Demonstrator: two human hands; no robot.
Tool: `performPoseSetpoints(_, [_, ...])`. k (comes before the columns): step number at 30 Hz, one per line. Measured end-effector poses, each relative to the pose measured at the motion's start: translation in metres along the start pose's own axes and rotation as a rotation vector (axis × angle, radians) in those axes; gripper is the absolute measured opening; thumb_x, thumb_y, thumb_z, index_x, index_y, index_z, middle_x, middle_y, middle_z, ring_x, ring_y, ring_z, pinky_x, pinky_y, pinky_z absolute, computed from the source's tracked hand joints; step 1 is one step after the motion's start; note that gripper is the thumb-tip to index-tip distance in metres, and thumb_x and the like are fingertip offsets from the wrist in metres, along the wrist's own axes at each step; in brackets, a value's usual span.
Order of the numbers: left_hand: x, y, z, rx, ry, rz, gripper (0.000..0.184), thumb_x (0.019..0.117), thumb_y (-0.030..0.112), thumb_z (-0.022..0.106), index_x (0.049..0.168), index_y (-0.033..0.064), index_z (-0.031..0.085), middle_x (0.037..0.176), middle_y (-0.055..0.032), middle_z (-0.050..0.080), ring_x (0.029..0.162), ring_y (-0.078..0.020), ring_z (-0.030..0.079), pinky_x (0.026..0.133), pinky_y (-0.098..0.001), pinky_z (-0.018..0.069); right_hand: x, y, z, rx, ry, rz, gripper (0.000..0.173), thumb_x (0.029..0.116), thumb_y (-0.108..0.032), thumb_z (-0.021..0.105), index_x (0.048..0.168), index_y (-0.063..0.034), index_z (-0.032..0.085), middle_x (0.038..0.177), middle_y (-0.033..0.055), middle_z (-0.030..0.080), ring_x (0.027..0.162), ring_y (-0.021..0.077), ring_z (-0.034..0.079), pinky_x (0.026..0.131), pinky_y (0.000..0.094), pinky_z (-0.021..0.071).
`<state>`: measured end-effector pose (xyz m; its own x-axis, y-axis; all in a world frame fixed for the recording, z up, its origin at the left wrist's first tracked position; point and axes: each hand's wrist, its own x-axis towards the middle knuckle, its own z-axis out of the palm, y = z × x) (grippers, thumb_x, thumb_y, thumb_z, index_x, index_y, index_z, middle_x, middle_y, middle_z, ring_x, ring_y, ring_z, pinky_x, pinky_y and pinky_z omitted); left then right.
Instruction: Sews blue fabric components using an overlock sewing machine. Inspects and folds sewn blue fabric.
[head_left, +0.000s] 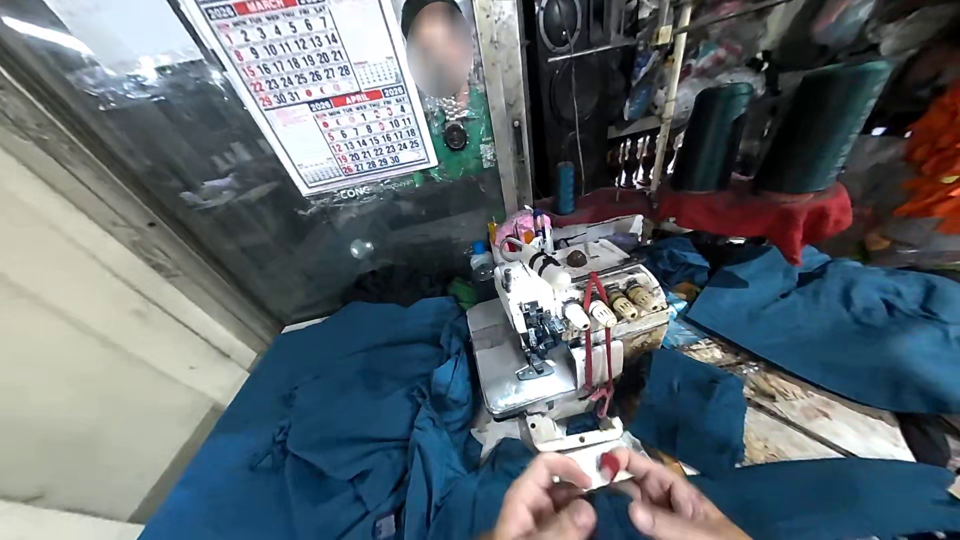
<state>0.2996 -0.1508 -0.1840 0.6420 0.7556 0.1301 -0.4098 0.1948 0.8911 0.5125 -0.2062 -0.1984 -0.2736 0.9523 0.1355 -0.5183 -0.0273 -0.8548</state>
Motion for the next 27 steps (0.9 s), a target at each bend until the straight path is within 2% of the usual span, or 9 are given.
performPoseSetpoints(2, [-0.003, -0.011, -0.006, 0.120, -0.110, -0.093, 0.039, 0.0970, 0.014, 0.067, 0.130, -0.0023, 0.056, 0.110, -0.0128, 0.069, 0.093, -0.0184, 0.068, 0.081, -0.0371, 0.0591, 0.000, -0.010, 0.002, 0.046, 0.129, -0.046, 0.031, 0.0973, -0.022, 0.069, 0.127, -0.0160, 0.058, 0.096, 0.0023, 0.071, 0.065, 0.0048, 0.063, 0.048, 0.0190, 0.0497])
performPoseSetpoints(4, [-0.003, -0.015, -0.012, 0.058, -0.061, -0.051, 0.041, 0.0956, 0.020, 0.071, 0.130, 0.0020, 0.057, 0.109, -0.0128, 0.070, 0.091, -0.0174, 0.069, 0.076, -0.0354, 0.0590, 0.000, -0.011, 0.001, 0.057, 0.125, 0.014, 0.031, 0.0960, -0.019, 0.070, 0.125, -0.0143, 0.061, 0.095, 0.0025, 0.072, 0.060, 0.0033, 0.062, 0.045, 0.0175, 0.0483])
performPoseSetpoints(7, [0.000, -0.018, -0.014, -0.070, 0.022, -0.019, 0.041, 0.0956, 0.022, 0.072, 0.129, 0.0042, 0.057, 0.113, -0.0157, 0.069, 0.098, -0.0218, 0.070, 0.082, -0.0401, 0.0602, -0.003, 0.014, -0.006, 0.089, 0.038, 0.091, 0.028, 0.1013, -0.021, 0.065, 0.129, -0.0153, 0.061, 0.094, 0.0037, 0.070, 0.058, 0.0025, 0.056, 0.045, 0.0176, 0.0440])
performPoseSetpoints(11, [-0.009, -0.035, -0.015, -0.114, 0.039, -0.088, 0.044, 0.0922, 0.015, 0.076, 0.129, 0.0019, 0.056, 0.110, -0.0172, 0.071, 0.094, -0.0218, 0.072, 0.082, -0.0392, 0.0610, -0.007, 0.022, -0.010, 0.194, 0.067, 0.043, 0.029, 0.1012, -0.019, 0.065, 0.129, -0.0134, 0.060, 0.101, 0.0108, 0.071, 0.069, 0.0110, 0.066, 0.053, 0.0239, 0.0535])
performPoseSetpoints(16, [-0.006, -0.037, -0.015, -0.179, 0.028, -0.089, 0.043, 0.0953, 0.016, 0.072, 0.133, 0.0057, 0.054, 0.114, -0.0199, 0.070, 0.101, -0.0275, 0.071, 0.090, -0.0481, 0.0587, -0.011, 0.025, -0.014, 0.210, 0.058, 0.061, 0.029, 0.1018, -0.018, 0.064, 0.129, -0.0119, 0.059, 0.095, 0.0098, 0.069, 0.069, 0.0132, 0.067, 0.052, 0.0265, 0.0554])
performPoseSetpoints(20, [-0.006, -0.037, -0.012, -0.213, 0.092, -0.100, 0.048, 0.0892, 0.016, 0.079, 0.129, 0.0027, 0.056, 0.114, -0.0191, 0.070, 0.098, -0.0260, 0.073, 0.084, -0.0450, 0.0616, -0.013, 0.021, -0.018, 0.203, 0.057, 0.056, 0.029, 0.1016, -0.019, 0.064, 0.130, -0.0131, 0.060, 0.098, 0.0103, 0.069, 0.065, 0.0110, 0.063, 0.051, 0.0251, 0.0526])
performPoseSetpoints(22, [-0.003, -0.032, -0.008, -0.281, 0.089, -0.074, 0.042, 0.0923, 0.018, 0.076, 0.127, 0.0033, 0.057, 0.114, -0.0178, 0.068, 0.094, -0.0235, 0.072, 0.078, -0.0409, 0.0626, -0.012, 0.015, -0.013, 0.186, 0.104, 0.086, 0.027, 0.1022, -0.016, 0.062, 0.129, -0.0119, 0.061, 0.098, 0.0091, 0.069, 0.062, 0.0090, 0.060, 0.049, 0.0239, 0.0511])
performPoseSetpoints(24, [-0.002, -0.025, -0.004, -0.141, 0.051, -0.111, 0.034, 0.0995, 0.020, 0.066, 0.128, 0.0041, 0.058, 0.107, -0.0142, 0.068, 0.081, -0.0157, 0.068, 0.065, -0.0296, 0.0570, -0.007, -0.010, 0.016, 0.125, 0.317, 0.157, 0.021, 0.1017, -0.005, 0.050, 0.120, -0.0095, 0.059, 0.089, 0.0031, 0.069, 0.057, 0.0044, 0.058, 0.046, 0.0192, 0.0483])
performPoseSetpoints(27, [-0.014, -0.015, 0.009, 0.346, 0.048, -0.156, 0.043, 0.0966, 0.017, 0.070, 0.132, 0.0005, 0.051, 0.106, -0.0137, 0.071, 0.081, -0.0204, 0.069, 0.066, -0.0356, 0.0597, 0.003, -0.031, 0.023, 0.208, 0.480, 0.213, 0.019, 0.1079, -0.009, 0.043, 0.123, -0.0061, 0.054, 0.081, 0.0035, 0.062, 0.054, 0.0048, 0.053, 0.045, 0.0173, 0.0434])
